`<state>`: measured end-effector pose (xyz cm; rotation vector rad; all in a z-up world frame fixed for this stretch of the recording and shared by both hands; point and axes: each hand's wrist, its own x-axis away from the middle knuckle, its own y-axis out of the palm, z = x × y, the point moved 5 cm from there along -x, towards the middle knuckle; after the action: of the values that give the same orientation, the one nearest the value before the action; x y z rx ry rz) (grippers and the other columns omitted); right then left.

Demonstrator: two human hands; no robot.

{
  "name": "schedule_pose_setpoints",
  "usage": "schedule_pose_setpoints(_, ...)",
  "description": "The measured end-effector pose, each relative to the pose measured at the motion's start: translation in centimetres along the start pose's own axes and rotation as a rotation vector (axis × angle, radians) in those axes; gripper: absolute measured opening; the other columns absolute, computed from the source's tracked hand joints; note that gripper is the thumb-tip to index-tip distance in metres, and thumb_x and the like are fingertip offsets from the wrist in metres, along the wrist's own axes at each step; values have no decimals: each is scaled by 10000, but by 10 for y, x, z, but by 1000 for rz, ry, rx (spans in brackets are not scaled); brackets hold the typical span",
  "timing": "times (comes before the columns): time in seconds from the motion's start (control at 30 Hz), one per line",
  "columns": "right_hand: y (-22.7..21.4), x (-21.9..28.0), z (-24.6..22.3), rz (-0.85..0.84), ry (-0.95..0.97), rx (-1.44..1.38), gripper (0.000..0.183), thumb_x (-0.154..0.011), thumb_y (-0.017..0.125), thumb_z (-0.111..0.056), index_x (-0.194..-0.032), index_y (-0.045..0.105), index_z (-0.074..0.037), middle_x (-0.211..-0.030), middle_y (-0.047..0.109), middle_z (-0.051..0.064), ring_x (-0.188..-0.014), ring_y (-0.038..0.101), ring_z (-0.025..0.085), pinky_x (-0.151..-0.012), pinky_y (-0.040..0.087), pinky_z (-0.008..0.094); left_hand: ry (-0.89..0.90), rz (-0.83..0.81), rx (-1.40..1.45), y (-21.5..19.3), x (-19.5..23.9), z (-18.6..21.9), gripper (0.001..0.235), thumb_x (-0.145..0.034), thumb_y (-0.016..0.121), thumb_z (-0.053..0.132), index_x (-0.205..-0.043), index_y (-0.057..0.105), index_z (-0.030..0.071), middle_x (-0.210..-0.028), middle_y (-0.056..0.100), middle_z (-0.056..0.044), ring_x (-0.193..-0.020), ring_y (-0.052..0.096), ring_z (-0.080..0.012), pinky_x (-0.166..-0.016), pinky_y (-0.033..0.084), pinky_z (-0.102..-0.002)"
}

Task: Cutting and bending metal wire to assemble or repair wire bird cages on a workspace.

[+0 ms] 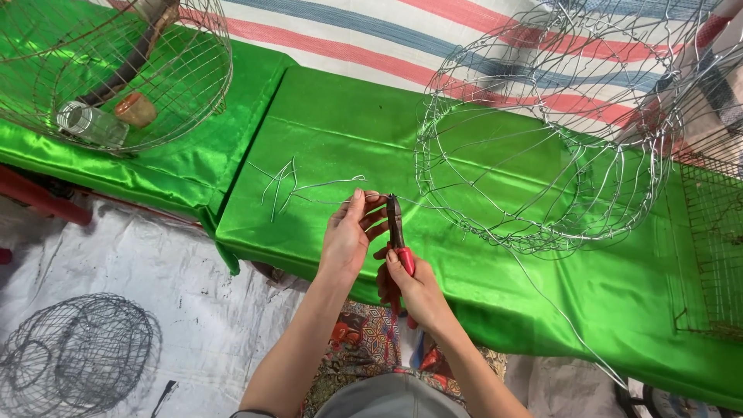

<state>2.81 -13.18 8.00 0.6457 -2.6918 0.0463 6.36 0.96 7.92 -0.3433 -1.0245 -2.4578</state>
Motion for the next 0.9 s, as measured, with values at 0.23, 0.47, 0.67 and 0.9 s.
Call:
schedule_pose_setpoints(0.23,-2,-8,-6,21,21,32,422,-1039,510,-402,-910,653,-26,-683,687,175,-560,688,274,-343,509,324,94,40,-75,2,-2,3,286,-1032,616,332,-981,715,68,-1030,778,-176,-898,772,-293,-786,645,-448)
schedule_pose_setpoints(0.47,-10,-21,12,18,62,25,441,-1033,556,-442,-827,566,-52,-555,611,202,-400,625,300,-236,449,364,90,71,-109,3,-8,0,291,-1030,620,321,-980,727,55,-1004,780,-173,-869,775,-285,-754,653,-460)
schedule_pose_setpoints(0.67,-12,-26,7,12,64,28,457,-1031,565,-448,-829,586,-38,-534,614,207,-386,621,288,-228,450,368,73,99,-91,0,-17,-3,260,-1008,658,310,-969,737,66,-977,781,-169,-831,777,-284,-721,663,-460)
schedule_pose_setpoints(0.9,-13,-31,5,48,44,51,430,-1058,515,-371,-877,661,-9,-518,618,164,-368,610,274,-252,460,344,64,110,-84,0,-23,-3,281,-1012,645,307,-972,729,42,-981,775,-177,-838,772,-289,-708,663,-450)
